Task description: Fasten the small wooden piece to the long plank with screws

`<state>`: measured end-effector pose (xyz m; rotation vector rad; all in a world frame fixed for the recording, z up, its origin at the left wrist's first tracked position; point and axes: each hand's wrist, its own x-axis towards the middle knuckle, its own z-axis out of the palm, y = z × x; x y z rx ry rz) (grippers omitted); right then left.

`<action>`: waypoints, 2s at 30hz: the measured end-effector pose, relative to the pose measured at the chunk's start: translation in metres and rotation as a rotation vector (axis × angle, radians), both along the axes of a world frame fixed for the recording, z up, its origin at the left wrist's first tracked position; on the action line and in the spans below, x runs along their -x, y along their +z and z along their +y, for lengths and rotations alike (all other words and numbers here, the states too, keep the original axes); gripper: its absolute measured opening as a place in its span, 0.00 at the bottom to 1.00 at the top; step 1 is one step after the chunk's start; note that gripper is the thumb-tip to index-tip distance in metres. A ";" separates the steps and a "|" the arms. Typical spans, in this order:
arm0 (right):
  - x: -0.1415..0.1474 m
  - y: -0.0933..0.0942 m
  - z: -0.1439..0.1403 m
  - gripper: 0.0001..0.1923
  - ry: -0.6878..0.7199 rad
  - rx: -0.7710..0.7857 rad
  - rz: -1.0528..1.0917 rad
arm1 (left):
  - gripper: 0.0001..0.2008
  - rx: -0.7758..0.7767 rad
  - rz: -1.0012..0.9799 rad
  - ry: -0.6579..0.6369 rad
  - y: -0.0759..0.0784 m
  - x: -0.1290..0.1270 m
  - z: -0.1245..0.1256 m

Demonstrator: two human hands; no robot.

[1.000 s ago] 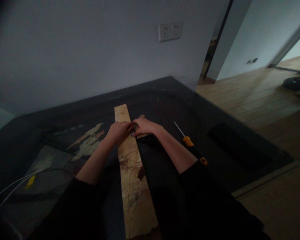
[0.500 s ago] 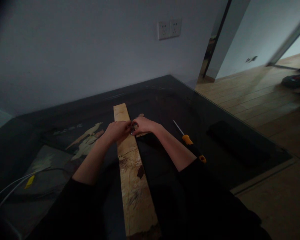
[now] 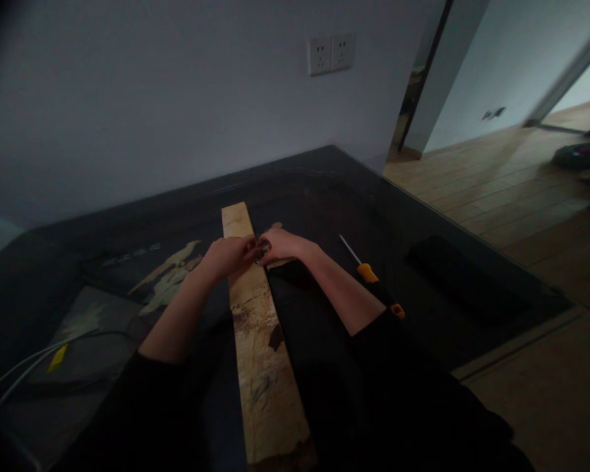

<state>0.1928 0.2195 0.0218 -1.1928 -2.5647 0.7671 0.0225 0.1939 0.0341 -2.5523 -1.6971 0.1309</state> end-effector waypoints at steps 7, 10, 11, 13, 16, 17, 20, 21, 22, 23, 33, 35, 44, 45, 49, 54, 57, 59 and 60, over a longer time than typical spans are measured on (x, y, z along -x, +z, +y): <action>-0.002 -0.001 0.002 0.26 0.020 -0.028 -0.015 | 0.15 0.010 0.018 -0.047 0.003 0.002 -0.002; -0.001 -0.002 0.002 0.24 0.023 -0.038 -0.012 | 0.15 -0.006 0.033 -0.053 0.004 0.000 -0.003; -0.001 -0.002 0.001 0.24 0.025 -0.041 -0.011 | 0.15 -0.010 0.038 -0.051 0.004 -0.001 -0.003; -0.001 -0.002 0.001 0.23 0.020 -0.039 -0.009 | 0.16 -0.014 0.044 -0.042 0.004 -0.001 -0.003; -0.001 -0.002 0.001 0.24 0.001 -0.026 -0.009 | 0.17 -0.017 0.041 -0.024 0.004 -0.001 -0.003; -0.001 -0.001 0.001 0.24 -0.002 -0.022 -0.009 | 0.17 -0.017 0.038 -0.016 0.004 -0.001 -0.003; -0.001 -0.001 0.001 0.25 0.010 -0.026 -0.009 | 0.18 -0.010 0.020 0.008 0.003 -0.002 -0.002; -0.001 -0.001 0.001 0.26 0.017 -0.028 -0.007 | 0.18 -0.012 0.011 0.015 0.002 -0.001 -0.002; -0.001 -0.002 0.001 0.26 0.025 -0.029 -0.005 | 0.18 -0.016 -0.002 0.021 0.001 -0.001 -0.002; -0.001 -0.002 0.001 0.25 0.028 -0.027 -0.006 | 0.19 -0.024 -0.018 0.036 0.000 -0.001 -0.001; -0.036 0.018 0.017 0.25 -0.088 0.024 0.064 | 0.12 0.000 -0.569 0.133 0.000 0.001 0.006; -0.049 0.024 0.019 0.24 -0.161 0.015 0.081 | 0.10 0.012 -0.637 0.059 -0.002 -0.006 0.005; -0.066 0.034 0.016 0.22 -0.305 -0.053 -0.084 | 0.09 0.047 -0.567 -0.032 -0.013 -0.066 0.012; -0.066 0.034 0.016 0.22 -0.306 -0.056 -0.101 | 0.10 0.034 -0.542 -0.013 -0.014 -0.072 0.012; -0.071 0.034 0.016 0.22 -0.329 -0.031 -0.197 | 0.11 -0.001 -0.507 0.074 -0.017 -0.086 0.010; -0.076 0.032 0.018 0.20 -0.328 0.005 -0.240 | 0.09 0.020 -0.421 0.049 -0.021 -0.091 0.007; -0.075 0.032 0.018 0.20 -0.326 0.012 -0.243 | 0.07 0.017 -0.386 -0.011 -0.022 -0.090 0.007; -0.074 0.032 0.018 0.19 -0.320 0.013 -0.243 | 0.08 -0.008 -0.408 -0.040 -0.018 -0.083 0.008; -0.073 0.032 0.018 0.18 -0.319 0.013 -0.243 | 0.09 -0.021 -0.433 -0.051 -0.015 -0.077 0.008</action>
